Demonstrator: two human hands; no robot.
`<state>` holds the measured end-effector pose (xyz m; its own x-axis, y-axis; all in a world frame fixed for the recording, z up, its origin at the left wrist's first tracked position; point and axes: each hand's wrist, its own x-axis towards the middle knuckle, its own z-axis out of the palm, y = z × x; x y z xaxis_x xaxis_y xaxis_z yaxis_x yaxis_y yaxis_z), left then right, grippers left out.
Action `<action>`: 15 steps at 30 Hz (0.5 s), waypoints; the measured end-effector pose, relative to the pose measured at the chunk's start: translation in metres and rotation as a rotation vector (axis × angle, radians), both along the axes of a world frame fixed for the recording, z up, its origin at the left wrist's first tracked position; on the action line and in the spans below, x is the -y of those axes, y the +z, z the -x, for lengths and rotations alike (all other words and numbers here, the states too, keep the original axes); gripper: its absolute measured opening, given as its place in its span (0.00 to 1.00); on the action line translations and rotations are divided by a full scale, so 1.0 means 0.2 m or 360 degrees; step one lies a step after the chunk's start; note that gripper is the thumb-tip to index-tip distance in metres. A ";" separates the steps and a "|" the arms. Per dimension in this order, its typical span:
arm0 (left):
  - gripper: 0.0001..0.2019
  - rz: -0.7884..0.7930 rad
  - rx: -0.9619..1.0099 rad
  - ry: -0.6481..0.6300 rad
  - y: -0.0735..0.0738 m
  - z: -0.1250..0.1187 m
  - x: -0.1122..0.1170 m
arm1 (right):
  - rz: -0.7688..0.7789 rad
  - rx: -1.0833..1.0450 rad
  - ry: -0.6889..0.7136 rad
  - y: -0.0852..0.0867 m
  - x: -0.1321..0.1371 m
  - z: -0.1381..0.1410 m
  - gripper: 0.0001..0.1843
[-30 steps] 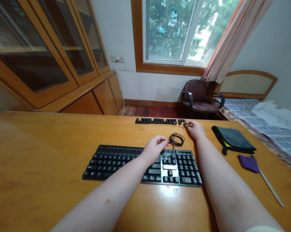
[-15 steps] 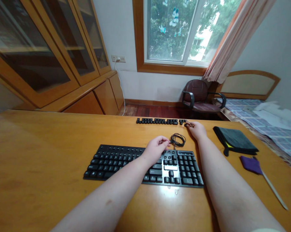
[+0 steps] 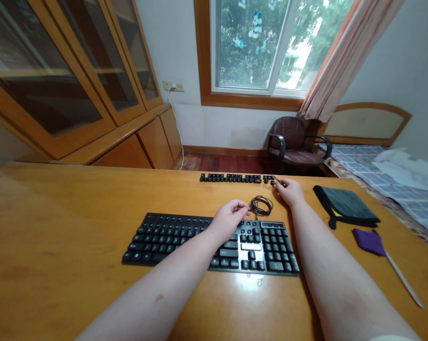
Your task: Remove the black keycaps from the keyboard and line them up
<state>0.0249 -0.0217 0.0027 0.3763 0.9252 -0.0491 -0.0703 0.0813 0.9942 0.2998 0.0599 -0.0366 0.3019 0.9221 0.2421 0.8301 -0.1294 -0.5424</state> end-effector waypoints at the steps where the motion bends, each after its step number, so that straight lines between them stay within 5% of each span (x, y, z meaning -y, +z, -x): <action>1: 0.07 -0.0002 0.0002 0.0002 0.00 0.00 0.00 | 0.0010 -0.0009 0.0009 0.00 0.00 0.00 0.19; 15: 0.07 -0.0002 0.0011 0.0008 0.00 -0.01 0.00 | 0.0045 0.0184 0.0076 0.01 -0.02 0.00 0.20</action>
<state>0.0266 -0.0219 0.0023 0.3722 0.9270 -0.0455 -0.0775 0.0799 0.9938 0.2990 0.0635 -0.0352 0.2290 0.9417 0.2465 0.8926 -0.1022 -0.4391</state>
